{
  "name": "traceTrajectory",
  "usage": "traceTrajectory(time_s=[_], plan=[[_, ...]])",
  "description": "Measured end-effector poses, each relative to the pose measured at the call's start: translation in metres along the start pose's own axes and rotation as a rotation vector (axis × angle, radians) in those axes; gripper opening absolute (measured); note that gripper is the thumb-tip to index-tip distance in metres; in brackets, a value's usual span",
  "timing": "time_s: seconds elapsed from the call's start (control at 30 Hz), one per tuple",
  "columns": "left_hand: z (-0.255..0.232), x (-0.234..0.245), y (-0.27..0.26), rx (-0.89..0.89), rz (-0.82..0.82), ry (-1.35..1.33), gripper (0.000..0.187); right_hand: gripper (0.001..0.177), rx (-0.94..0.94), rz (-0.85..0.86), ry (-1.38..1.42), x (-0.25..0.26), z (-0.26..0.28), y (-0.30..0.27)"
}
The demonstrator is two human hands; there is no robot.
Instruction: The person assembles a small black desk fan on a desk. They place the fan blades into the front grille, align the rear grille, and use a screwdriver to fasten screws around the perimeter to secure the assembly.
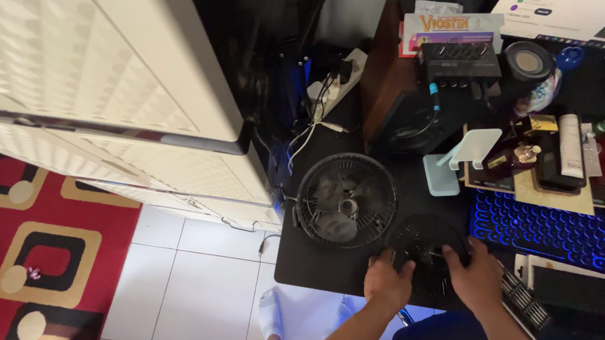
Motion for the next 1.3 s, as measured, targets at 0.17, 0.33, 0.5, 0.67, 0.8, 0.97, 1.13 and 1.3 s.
traceTrajectory(time_s=[0.17,0.33,0.5,0.67,0.8,0.97,1.13,1.3], plan=[[-0.001,0.007,-0.012,-0.019,-0.073,-0.057,0.056,0.069,-0.034,-0.023,0.196,0.008,0.013,-0.018],[-0.003,0.017,-0.022,0.019,0.007,-0.127,0.052,0.069,-0.034,-0.147,0.098,0.011,0.013,-0.02],[-0.027,0.032,-0.047,-0.159,-0.123,-0.233,0.069,0.063,-0.017,-0.239,0.211,0.029,0.008,-0.015],[-0.048,0.063,-0.068,-0.205,-0.086,-0.2,0.079,0.06,0.023,-0.337,0.232,0.053,0.024,-0.031],[-0.052,0.099,-0.076,-0.357,-0.303,-0.225,0.073,0.061,0.075,-0.321,0.343,0.056,0.071,-0.045],[-0.034,0.159,-0.074,-0.31,-0.407,-0.249,0.071,0.072,0.259,-0.269,0.34,0.053,0.148,-0.061],[-0.028,0.206,-0.072,-0.089,-0.311,-0.22,0.073,0.078,0.258,-0.121,0.503,0.05,0.201,-0.071],[-0.021,0.22,-0.064,-0.19,-0.361,-0.23,0.072,0.078,0.189,-0.028,0.509,0.041,0.219,-0.076]])
Point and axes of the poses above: each hand's wrist, its own y-axis towards the middle knuckle, its own x-axis out of the back of the hand, z = x × y, the point moved 2 cm from there along y, towards the middle knuckle, and after that the axes turned 1 degree about -z, right-handed, at the moved point
